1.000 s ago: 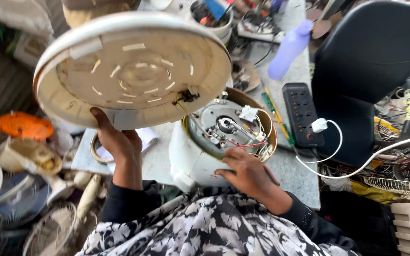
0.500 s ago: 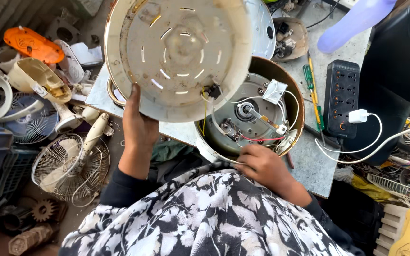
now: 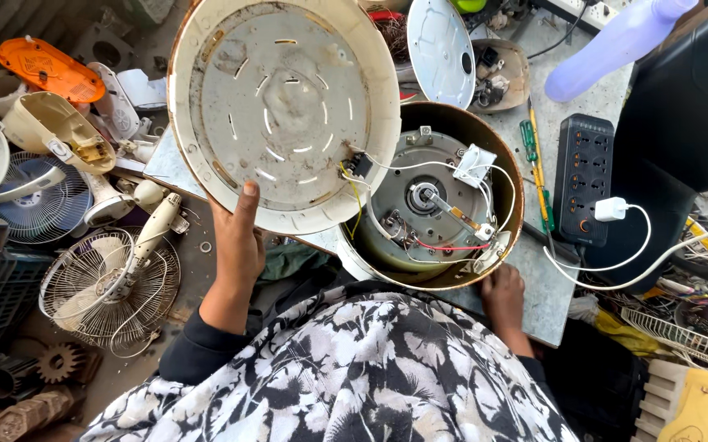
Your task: The person unscrews the base of a rice cooker using a screwdriver, removes the plastic casing to reveal the internal heating element and wiring, and then uses a screwdriver and pliers to manipulate the electrical connections.
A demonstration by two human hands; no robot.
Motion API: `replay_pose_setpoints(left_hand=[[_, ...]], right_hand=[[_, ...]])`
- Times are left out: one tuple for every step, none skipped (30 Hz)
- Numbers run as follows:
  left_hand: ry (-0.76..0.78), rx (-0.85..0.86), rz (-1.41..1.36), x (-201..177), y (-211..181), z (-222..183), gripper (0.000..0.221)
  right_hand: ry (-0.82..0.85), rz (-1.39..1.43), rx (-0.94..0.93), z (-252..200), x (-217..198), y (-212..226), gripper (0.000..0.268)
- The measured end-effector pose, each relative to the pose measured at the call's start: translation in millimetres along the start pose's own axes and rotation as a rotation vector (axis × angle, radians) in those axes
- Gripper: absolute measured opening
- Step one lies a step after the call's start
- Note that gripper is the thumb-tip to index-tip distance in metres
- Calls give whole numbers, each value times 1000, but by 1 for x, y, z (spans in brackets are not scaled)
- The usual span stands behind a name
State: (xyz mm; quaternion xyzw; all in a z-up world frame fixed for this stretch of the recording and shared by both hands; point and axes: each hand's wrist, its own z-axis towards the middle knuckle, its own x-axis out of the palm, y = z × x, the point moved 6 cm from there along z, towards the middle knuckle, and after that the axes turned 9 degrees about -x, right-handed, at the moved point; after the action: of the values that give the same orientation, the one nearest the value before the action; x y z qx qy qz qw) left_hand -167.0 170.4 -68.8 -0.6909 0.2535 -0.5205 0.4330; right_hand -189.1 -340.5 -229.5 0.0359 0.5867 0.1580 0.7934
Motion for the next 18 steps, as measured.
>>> replay_pose_setpoints(left_hand=[[5, 0, -1, -1, 0, 0, 84], [11, -1, -2, -1, 1, 1, 85], [-4, -25, -16, -3, 2, 2, 83], [-13, -55, -28, -4, 4, 3, 82], [-22, -86, -39, -6, 6, 5, 80], [-31, -84, -58, -6, 6, 6, 79], [-40, -83, -76, -8, 7, 7, 77], [-52, -83, -97, -9, 9, 5, 75], [-57, -61, -74, -9, 10, 4, 73], [-63, -36, -50, -12, 9, 2, 70], [-69, -11, -27, -14, 9, -1, 68], [-78, -15, -32, -16, 11, -3, 68], [-88, -20, -37, -17, 13, -4, 68], [-96, -23, -41, -18, 14, -4, 68], [-91, -29, -47, -19, 16, -2, 69], [-88, -38, -51, -20, 19, -2, 69], [-85, -48, -55, -22, 21, 0, 69], [-77, -62, -82, -24, 25, 0, 69]], right_hand=[[30, 41, 50, -6, 11, -5, 33], [33, 20, 32, -7, 16, -7, 32], [36, -1, 15, -6, 18, -8, 30], [40, -23, 7, -7, 20, -9, 28], [91, -20, 32, -4, 25, -13, 27], [139, -22, 63, 0, 28, -18, 27], [186, -24, 94, 3, 31, -21, 26], [187, 0, 132, 5, 29, -24, 28], [188, 24, 170, 6, 28, -26, 29], [187, 49, 206, 7, 29, -26, 30], [170, 88, 193, 6, 28, -22, 33], [151, 127, 177, 6, 26, -18, 37], [133, 166, 161, 4, 23, -15, 41], [116, 168, 175, 2, 20, -15, 45], [100, 170, 188, -1, 16, -15, 49], [88, 172, 204, -6, 13, -15, 53], [88, 141, 204, -8, 10, -16, 48], [92, 107, 206, -10, 4, -20, 47]])
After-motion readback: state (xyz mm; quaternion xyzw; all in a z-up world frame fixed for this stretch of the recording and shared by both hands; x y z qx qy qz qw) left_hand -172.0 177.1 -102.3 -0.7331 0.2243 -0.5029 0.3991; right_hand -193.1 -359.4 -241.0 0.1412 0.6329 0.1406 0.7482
